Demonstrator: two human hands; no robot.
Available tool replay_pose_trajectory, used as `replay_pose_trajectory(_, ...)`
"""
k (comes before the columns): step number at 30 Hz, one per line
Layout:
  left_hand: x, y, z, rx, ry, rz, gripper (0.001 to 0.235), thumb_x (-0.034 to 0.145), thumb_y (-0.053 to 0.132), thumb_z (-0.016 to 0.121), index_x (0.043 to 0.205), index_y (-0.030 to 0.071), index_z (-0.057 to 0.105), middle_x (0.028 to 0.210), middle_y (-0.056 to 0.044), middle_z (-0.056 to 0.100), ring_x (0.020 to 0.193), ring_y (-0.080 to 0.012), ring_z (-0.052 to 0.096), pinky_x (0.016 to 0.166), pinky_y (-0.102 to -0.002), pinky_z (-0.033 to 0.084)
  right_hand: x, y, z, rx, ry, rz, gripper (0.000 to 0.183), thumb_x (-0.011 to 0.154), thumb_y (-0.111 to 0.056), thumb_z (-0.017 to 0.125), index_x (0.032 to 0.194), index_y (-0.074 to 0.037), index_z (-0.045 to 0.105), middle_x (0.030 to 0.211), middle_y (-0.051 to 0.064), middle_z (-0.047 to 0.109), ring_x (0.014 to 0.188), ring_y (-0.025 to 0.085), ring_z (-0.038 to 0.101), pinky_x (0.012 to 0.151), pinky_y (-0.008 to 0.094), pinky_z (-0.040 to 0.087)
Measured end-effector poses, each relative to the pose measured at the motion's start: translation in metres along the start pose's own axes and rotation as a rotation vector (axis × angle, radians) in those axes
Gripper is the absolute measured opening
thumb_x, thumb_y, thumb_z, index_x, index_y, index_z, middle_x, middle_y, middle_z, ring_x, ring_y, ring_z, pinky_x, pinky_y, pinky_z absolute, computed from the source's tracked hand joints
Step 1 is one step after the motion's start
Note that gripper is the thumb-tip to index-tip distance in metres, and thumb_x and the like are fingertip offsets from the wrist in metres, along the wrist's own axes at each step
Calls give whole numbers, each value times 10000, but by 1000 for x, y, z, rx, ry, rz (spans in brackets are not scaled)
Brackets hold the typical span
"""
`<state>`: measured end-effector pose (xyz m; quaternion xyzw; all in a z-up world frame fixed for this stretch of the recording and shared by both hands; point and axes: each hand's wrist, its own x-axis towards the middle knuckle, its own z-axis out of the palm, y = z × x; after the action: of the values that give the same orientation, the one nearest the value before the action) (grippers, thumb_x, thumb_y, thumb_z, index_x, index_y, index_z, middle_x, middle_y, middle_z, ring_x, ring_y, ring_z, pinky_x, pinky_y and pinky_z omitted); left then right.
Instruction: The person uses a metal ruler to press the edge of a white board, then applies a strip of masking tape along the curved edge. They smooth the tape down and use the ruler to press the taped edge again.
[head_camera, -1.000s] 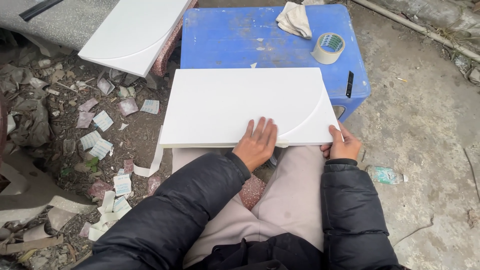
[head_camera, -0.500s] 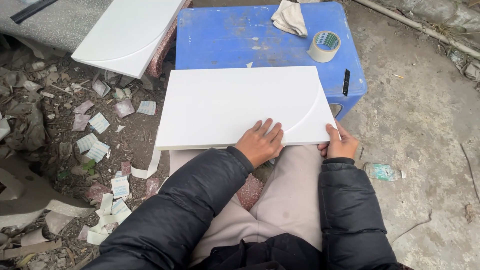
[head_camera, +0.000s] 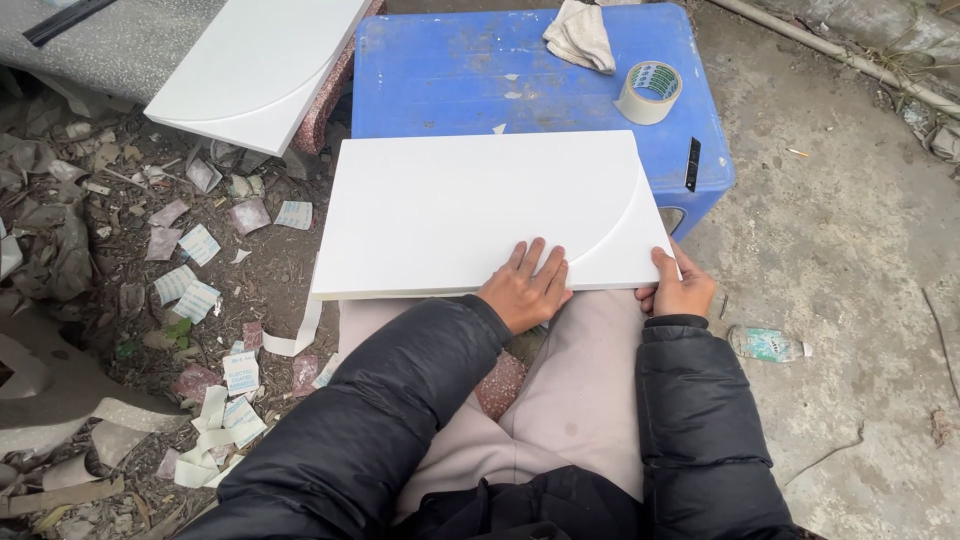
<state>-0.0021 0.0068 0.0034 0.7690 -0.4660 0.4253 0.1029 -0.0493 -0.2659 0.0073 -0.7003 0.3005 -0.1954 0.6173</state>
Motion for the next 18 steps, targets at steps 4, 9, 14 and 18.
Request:
replay_pose_trajectory(4, 1, -7, -9, 0, -83, 106, 357, 1127, 223, 729, 1316, -61, 836, 1295, -359, 842, 1174, -560, 841, 999, -706, 695, 1, 0, -1, 0, -10, 1, 485, 1107, -334, 820, 1550, -137, 787, 620, 254, 713, 435, 257, 684, 416, 322, 569)
replay_pose_trajectory(9, -5, 0, -6, 102, -88, 193, 390, 1072, 88, 685, 1368, -148, 778, 1316, -451, 799, 1194, -626, 813, 999, -757, 675, 0, -2, -1, 3, -9, 6, 488, 1105, -329, 827, 1553, -141, 785, 614, 248, 705, 431, 262, 678, 412, 333, 567)
replay_pose_trajectory(14, -4, -2, -1, 170, -41, 227, 425, 1059, 65, 628, 1403, -143, 764, 1324, -446, 798, 1169, -606, 830, 982, -730, 690, 2, 2, -1, 4, -7, -12, 476, 1114, -331, 825, 1551, -145, 791, 633, 257, 721, 443, 257, 691, 420, 328, 569)
replay_pose_trajectory(18, 0, 2, -2, 237, 29, 179, 443, 1091, 104, 630, 1472, -82, 760, 1335, -391, 814, 1134, -561, 859, 954, -678, 712, 0, 2, -2, -1, -2, -34, 474, 1123, -328, 824, 1555, -136, 790, 641, 254, 726, 450, 250, 696, 422, 323, 573)
